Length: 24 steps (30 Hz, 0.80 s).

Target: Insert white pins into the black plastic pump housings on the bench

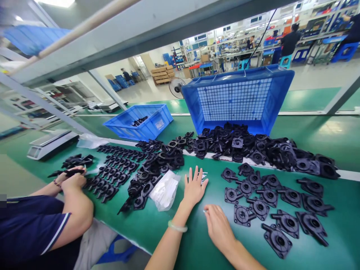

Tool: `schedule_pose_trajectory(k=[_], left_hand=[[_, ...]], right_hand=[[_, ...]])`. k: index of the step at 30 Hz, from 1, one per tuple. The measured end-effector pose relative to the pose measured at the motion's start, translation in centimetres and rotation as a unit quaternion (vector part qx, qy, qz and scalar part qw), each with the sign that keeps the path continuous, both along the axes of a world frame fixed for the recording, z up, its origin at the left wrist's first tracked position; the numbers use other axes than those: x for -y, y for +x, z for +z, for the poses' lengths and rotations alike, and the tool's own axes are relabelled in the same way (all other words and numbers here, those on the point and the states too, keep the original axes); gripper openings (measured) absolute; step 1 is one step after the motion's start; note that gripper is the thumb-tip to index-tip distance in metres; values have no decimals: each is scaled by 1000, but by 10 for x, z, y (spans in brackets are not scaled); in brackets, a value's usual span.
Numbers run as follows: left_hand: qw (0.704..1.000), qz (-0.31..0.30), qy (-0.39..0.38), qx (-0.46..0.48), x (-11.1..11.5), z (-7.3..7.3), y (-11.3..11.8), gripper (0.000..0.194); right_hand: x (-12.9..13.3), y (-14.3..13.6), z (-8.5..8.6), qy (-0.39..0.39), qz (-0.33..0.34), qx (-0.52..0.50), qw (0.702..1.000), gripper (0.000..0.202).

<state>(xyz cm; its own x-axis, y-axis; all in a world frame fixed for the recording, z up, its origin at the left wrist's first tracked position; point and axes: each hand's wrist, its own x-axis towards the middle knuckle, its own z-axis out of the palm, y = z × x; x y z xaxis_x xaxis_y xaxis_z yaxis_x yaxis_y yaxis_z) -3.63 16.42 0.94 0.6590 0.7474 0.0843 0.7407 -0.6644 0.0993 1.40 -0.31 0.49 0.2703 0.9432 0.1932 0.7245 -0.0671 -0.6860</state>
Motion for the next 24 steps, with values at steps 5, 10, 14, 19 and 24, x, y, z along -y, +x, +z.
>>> schedule_pose_trajectory(k=[5, 10, 14, 19, 24], left_hand=[[999, -13, -28, -18, 23, 3, -10, 68], [1000, -11, -26, -7, 0, 0, 8, 72], [1000, 14, -26, -6, -36, -1, 33, 75], [998, 51, -26, -12, -61, 1, 50, 76], [999, 31, -8, -3, -46, -4, 41, 73]], right_hand=[[13, -10, -3, 23, 50, -29, 998, 17], [10, -9, -6, 16, 52, -6, 998, 17], [9, -9, -9, 5, 57, -8, 998, 17], [9, -10, -5, 2, 63, -12, 998, 18], [10, -8, -2, 14, 60, -7, 998, 19]])
